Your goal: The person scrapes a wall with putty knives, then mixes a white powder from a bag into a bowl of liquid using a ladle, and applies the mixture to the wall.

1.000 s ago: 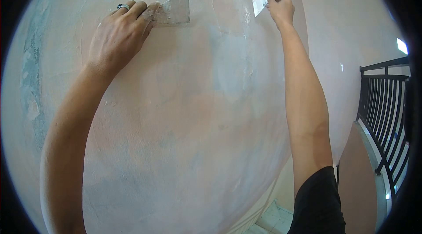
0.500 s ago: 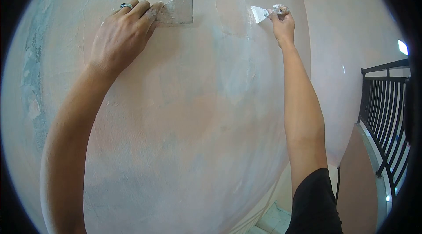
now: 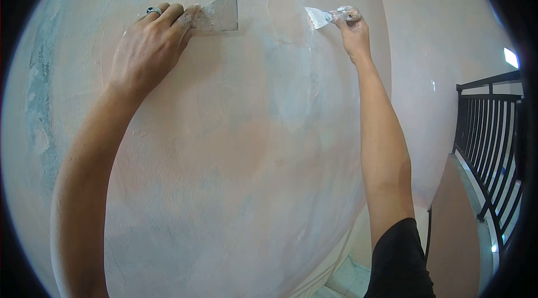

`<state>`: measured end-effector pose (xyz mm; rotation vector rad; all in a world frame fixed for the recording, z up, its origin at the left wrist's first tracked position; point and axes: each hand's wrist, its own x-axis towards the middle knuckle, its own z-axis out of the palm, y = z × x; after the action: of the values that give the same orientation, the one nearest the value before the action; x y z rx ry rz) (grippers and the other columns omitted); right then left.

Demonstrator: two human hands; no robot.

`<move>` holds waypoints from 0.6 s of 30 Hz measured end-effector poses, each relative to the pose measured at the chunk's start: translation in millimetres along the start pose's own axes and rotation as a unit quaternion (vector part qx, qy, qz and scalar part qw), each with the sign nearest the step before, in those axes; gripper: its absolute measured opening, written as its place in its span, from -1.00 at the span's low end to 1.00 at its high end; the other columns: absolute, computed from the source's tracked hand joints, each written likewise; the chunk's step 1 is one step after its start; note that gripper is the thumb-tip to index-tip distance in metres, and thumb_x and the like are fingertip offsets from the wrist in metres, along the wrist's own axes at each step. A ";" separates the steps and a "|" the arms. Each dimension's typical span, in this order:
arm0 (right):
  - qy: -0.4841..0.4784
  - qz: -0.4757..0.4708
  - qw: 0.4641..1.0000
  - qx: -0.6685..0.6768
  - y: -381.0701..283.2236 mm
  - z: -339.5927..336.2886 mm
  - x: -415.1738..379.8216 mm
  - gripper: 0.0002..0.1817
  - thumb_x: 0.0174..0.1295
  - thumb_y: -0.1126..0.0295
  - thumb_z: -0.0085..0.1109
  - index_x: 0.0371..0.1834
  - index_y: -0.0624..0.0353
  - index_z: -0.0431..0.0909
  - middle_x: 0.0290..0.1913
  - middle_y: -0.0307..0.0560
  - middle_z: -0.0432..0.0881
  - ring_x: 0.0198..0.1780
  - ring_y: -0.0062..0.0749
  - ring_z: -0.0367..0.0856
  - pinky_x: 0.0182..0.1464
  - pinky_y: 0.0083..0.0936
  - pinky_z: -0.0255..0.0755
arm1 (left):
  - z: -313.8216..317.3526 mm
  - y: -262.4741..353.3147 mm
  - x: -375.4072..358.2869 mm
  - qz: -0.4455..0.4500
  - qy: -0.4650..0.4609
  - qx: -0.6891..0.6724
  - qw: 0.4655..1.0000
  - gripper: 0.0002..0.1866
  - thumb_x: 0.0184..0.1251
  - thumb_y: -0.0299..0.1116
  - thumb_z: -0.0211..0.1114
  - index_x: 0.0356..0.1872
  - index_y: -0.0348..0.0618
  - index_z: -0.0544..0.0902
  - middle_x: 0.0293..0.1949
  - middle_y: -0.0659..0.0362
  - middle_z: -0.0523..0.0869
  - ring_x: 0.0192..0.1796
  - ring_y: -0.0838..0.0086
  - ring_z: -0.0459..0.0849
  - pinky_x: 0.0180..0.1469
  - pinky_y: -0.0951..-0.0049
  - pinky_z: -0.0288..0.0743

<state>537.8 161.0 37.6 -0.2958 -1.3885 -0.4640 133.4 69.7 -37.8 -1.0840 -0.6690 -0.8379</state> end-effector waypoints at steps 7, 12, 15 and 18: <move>-0.012 0.024 0.998 0.049 -8.4 -1.8 -12.1 -0.83 0.28 0.50 0.22 -0.09 0.25 0.54 -0.11 -0.14 0.71 -0.01 -0.49 0.63 0.13 -0.53 0.44 | -4.2 -1.1 0.9 0.010 0.006 0.004 1.000 -0.60 0.46 -0.22 0.17 0.26 -0.07 0.53 -0.03 0.13 0.66 0.00 0.33 0.66 0.11 0.36 0.60; -0.024 0.021 0.997 0.070 -13.1 -8.9 -21.6 -0.84 0.29 0.49 0.22 -0.09 0.23 0.56 -0.13 -0.17 0.70 -0.03 -0.52 0.60 0.12 -0.54 0.42 | -12.8 0.1 0.2 0.008 0.002 0.001 1.000 -0.60 0.46 -0.21 0.17 0.26 -0.07 0.53 -0.03 0.13 0.66 0.00 0.32 0.66 0.09 0.36 0.59; -0.037 0.030 0.996 0.082 -5.2 -12.2 -22.3 -0.85 0.29 0.48 0.23 -0.10 0.23 0.57 -0.12 -0.18 0.70 -0.02 -0.53 0.58 0.14 -0.54 0.40 | -14.6 1.6 0.6 0.006 0.004 -0.005 1.000 -0.60 0.46 -0.22 0.18 0.25 -0.08 0.53 -0.03 0.12 0.65 -0.01 0.32 0.66 0.08 0.36 0.59; -0.039 0.040 0.994 0.091 -6.8 -12.6 -24.1 -0.86 0.30 0.48 0.23 -0.11 0.22 0.57 -0.10 -0.17 0.70 -0.03 -0.52 0.57 0.15 -0.53 0.38 | -10.8 -3.1 4.4 0.006 0.010 -0.009 1.000 -0.60 0.45 -0.23 0.19 0.24 -0.10 0.54 -0.04 0.12 0.65 -0.01 0.31 0.66 0.08 0.36 0.59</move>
<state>542.7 152.5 11.4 -0.2219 -1.4786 -0.2607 133.8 57.8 -36.4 -1.0943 -0.6380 -0.8450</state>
